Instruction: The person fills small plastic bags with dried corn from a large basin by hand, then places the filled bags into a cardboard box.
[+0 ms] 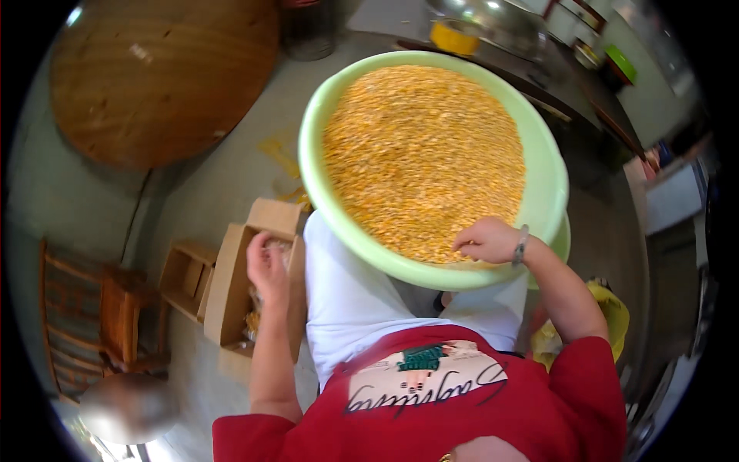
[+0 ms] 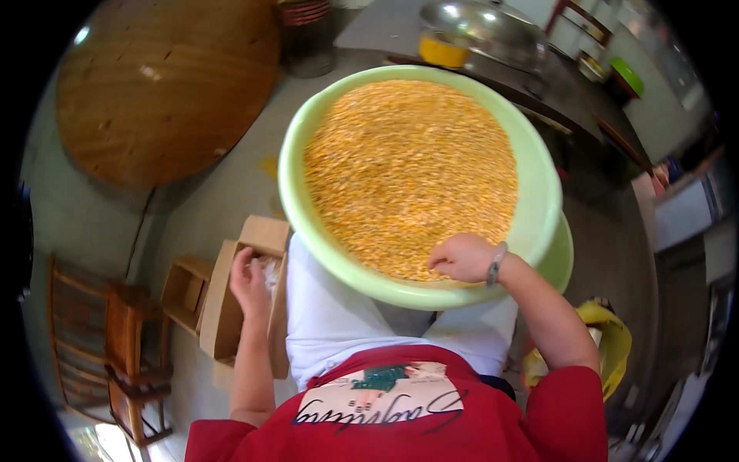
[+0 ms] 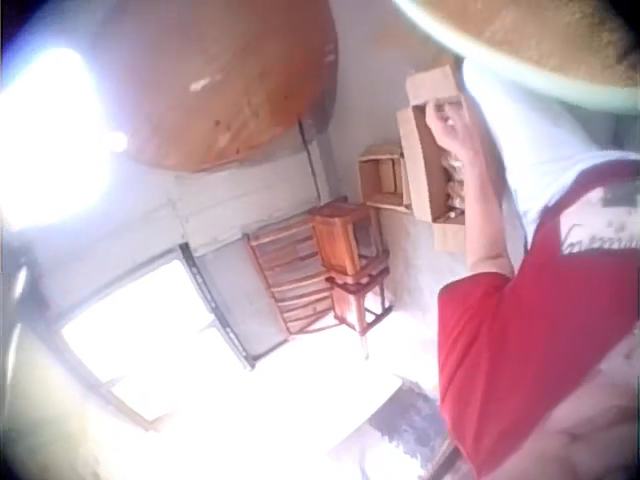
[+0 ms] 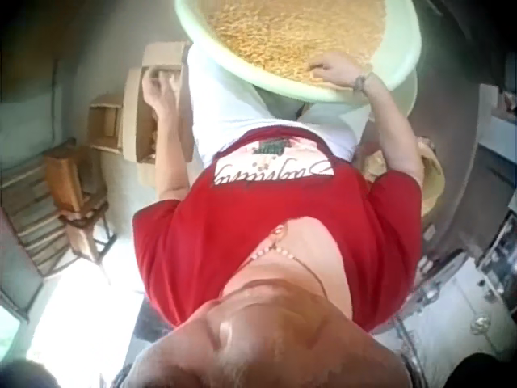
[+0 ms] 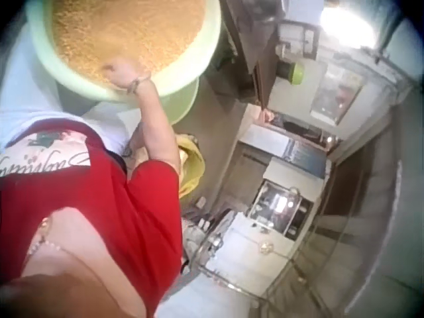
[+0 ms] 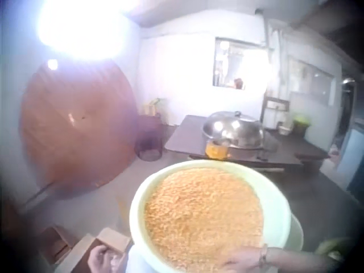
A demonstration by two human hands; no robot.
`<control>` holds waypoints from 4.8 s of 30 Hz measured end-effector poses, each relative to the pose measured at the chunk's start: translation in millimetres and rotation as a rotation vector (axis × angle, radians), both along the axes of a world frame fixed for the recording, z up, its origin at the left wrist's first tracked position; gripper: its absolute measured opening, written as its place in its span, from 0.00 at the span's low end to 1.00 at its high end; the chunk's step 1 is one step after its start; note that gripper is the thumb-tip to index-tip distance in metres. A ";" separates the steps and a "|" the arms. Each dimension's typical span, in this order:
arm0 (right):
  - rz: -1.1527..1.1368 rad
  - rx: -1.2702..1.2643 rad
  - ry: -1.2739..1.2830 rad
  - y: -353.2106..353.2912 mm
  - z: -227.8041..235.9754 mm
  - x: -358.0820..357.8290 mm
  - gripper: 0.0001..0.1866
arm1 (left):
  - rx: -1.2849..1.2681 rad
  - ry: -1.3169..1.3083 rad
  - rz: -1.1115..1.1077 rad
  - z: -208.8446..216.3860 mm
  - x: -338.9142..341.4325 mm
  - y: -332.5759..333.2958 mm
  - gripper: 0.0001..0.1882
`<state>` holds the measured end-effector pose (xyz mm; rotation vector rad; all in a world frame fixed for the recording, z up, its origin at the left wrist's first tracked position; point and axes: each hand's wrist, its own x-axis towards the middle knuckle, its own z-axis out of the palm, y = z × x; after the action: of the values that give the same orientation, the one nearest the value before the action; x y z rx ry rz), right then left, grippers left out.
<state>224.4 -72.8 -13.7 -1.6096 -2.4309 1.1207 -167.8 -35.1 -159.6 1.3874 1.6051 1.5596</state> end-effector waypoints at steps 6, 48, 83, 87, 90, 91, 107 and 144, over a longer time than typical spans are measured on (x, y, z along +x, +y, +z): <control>-0.113 0.225 -0.003 -46.9 -1.9 19.1 0.10 | 0.302 0.484 -0.361 122.6 83.5 19.9 0.14; -0.694 0.149 -0.512 -219.4 -40.2 176.6 0.13 | -0.072 1.031 -1.261 66.6 244.1 72.4 0.16; -0.571 0.089 0.848 -10.3 69.9 15.7 0.06 | -0.447 -0.683 -1.770 136.6 250.6 49.3 0.47; -0.599 0.007 0.902 14.3 73.0 6.5 0.06 | -0.408 -0.841 -1.493 137.0 245.9 53.0 0.23; -0.631 -0.009 0.962 29.5 70.4 5.3 0.07 | -0.472 -0.836 -1.325 138.0 232.0 64.2 0.14; -0.610 -0.046 0.932 36.0 60.9 11.9 0.09 | -0.469 -0.841 -1.214 139.3 230.1 63.7 0.06; -0.608 -0.404 0.771 8.9 -0.5 96.2 0.07 | -0.444 -0.160 -0.965 116.3 220.2 74.6 0.07; -0.553 -0.387 0.831 5.4 -11.9 99.5 0.07 | -0.683 0.011 -1.537 117.3 295.3 49.6 0.09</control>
<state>323.9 -67.4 -25.6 -1.3381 -1.2221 1.7222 127.6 14.5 -42.2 1.4836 0.4900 0.0671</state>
